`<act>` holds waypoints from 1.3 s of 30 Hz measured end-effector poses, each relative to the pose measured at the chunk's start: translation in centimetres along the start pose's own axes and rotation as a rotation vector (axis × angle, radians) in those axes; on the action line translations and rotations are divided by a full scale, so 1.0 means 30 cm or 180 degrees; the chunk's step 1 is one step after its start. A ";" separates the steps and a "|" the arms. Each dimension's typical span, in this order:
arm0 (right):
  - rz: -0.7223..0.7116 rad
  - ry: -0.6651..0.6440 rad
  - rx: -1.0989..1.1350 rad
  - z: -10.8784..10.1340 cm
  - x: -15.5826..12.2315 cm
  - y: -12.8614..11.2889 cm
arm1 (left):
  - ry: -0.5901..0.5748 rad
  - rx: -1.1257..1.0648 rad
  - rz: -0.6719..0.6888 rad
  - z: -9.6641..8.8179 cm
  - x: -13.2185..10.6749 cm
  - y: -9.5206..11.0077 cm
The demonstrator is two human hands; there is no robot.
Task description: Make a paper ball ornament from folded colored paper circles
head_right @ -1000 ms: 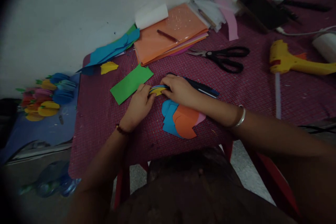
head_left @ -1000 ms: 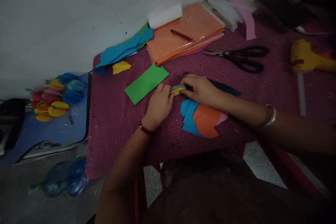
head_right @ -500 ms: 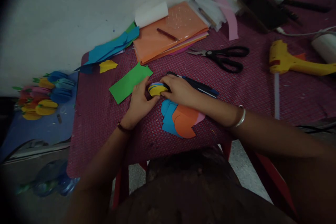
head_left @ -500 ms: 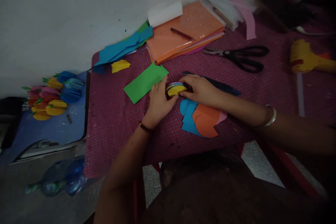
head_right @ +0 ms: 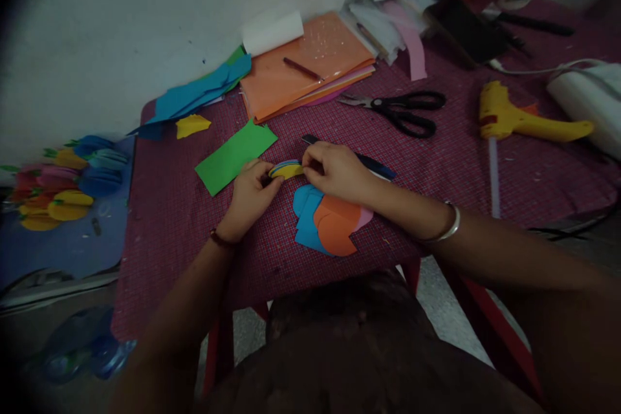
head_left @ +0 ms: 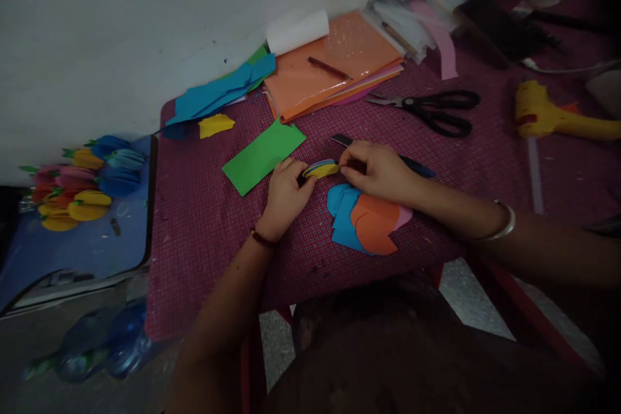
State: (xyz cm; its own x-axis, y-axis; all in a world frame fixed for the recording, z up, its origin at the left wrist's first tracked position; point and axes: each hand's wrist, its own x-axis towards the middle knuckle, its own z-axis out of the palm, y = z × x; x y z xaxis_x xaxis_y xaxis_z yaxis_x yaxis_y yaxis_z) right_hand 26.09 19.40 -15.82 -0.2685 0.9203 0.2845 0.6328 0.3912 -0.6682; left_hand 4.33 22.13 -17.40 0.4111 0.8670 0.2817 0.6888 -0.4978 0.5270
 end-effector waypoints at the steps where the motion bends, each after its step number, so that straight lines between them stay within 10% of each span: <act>1: 0.0055 -0.0062 -0.0075 0.001 0.001 -0.001 | -0.0038 -0.0002 -0.0016 -0.001 -0.001 0.000; 39: 0.0563 -0.0463 -0.0668 -0.001 0.017 -0.016 | -0.0261 -0.0550 -0.0274 0.002 -0.009 -0.023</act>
State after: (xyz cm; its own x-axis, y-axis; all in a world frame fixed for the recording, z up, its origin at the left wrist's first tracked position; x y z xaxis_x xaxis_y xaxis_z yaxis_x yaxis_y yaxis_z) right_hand 25.68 19.70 -15.33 -0.2323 0.9705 0.0648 0.8112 0.2301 -0.5377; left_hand 3.77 22.26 -17.88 0.4072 0.8979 0.1671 0.6139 -0.4045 0.6779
